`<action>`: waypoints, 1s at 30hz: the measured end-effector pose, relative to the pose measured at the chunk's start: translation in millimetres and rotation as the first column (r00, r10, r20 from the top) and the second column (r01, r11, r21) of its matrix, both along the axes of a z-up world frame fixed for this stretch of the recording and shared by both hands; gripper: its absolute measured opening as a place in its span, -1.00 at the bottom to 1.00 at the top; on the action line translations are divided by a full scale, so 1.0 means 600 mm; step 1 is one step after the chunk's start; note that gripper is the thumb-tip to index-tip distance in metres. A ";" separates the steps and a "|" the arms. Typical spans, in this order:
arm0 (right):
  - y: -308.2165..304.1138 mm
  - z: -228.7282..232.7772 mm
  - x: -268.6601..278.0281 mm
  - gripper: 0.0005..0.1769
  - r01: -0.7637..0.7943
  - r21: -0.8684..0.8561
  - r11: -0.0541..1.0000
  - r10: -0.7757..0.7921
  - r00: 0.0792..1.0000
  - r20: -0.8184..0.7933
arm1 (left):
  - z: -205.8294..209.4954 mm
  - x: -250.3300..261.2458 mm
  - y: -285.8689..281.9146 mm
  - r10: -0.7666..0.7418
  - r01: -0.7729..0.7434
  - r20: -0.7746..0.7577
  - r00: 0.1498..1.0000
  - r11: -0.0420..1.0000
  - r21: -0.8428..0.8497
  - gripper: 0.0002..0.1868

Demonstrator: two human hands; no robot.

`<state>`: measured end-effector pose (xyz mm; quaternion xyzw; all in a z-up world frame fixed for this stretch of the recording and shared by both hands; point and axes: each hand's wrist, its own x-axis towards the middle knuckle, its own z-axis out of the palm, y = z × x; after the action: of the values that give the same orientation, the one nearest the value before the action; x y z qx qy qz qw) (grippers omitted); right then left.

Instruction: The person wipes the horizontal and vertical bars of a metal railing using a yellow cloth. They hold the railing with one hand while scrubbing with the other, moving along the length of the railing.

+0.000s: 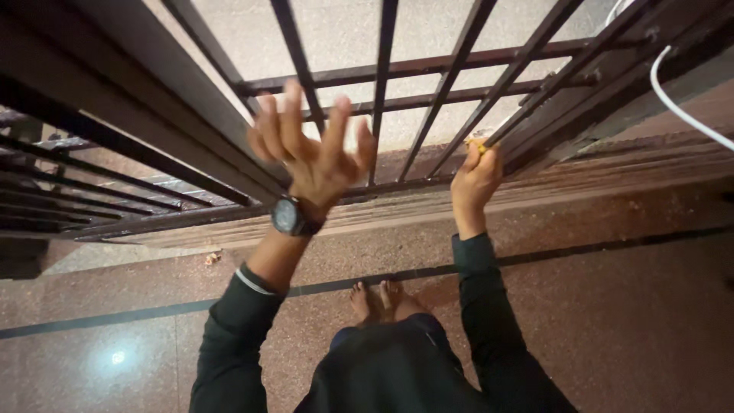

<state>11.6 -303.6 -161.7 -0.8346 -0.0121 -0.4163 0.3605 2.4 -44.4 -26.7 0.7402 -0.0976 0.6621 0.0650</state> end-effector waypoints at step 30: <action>-0.151 0.181 -0.019 -0.69 -0.323 0.271 0.907 0.179 0.877 0.445 | -0.037 0.034 -0.145 0.089 -0.093 -0.116 0.989 0.995 -0.029 -0.60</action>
<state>0.1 -393.9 -53.4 -0.6453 -0.1257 -0.5266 0.5390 22.7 -131.1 -49.2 0.7795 -0.0485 0.6223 0.0531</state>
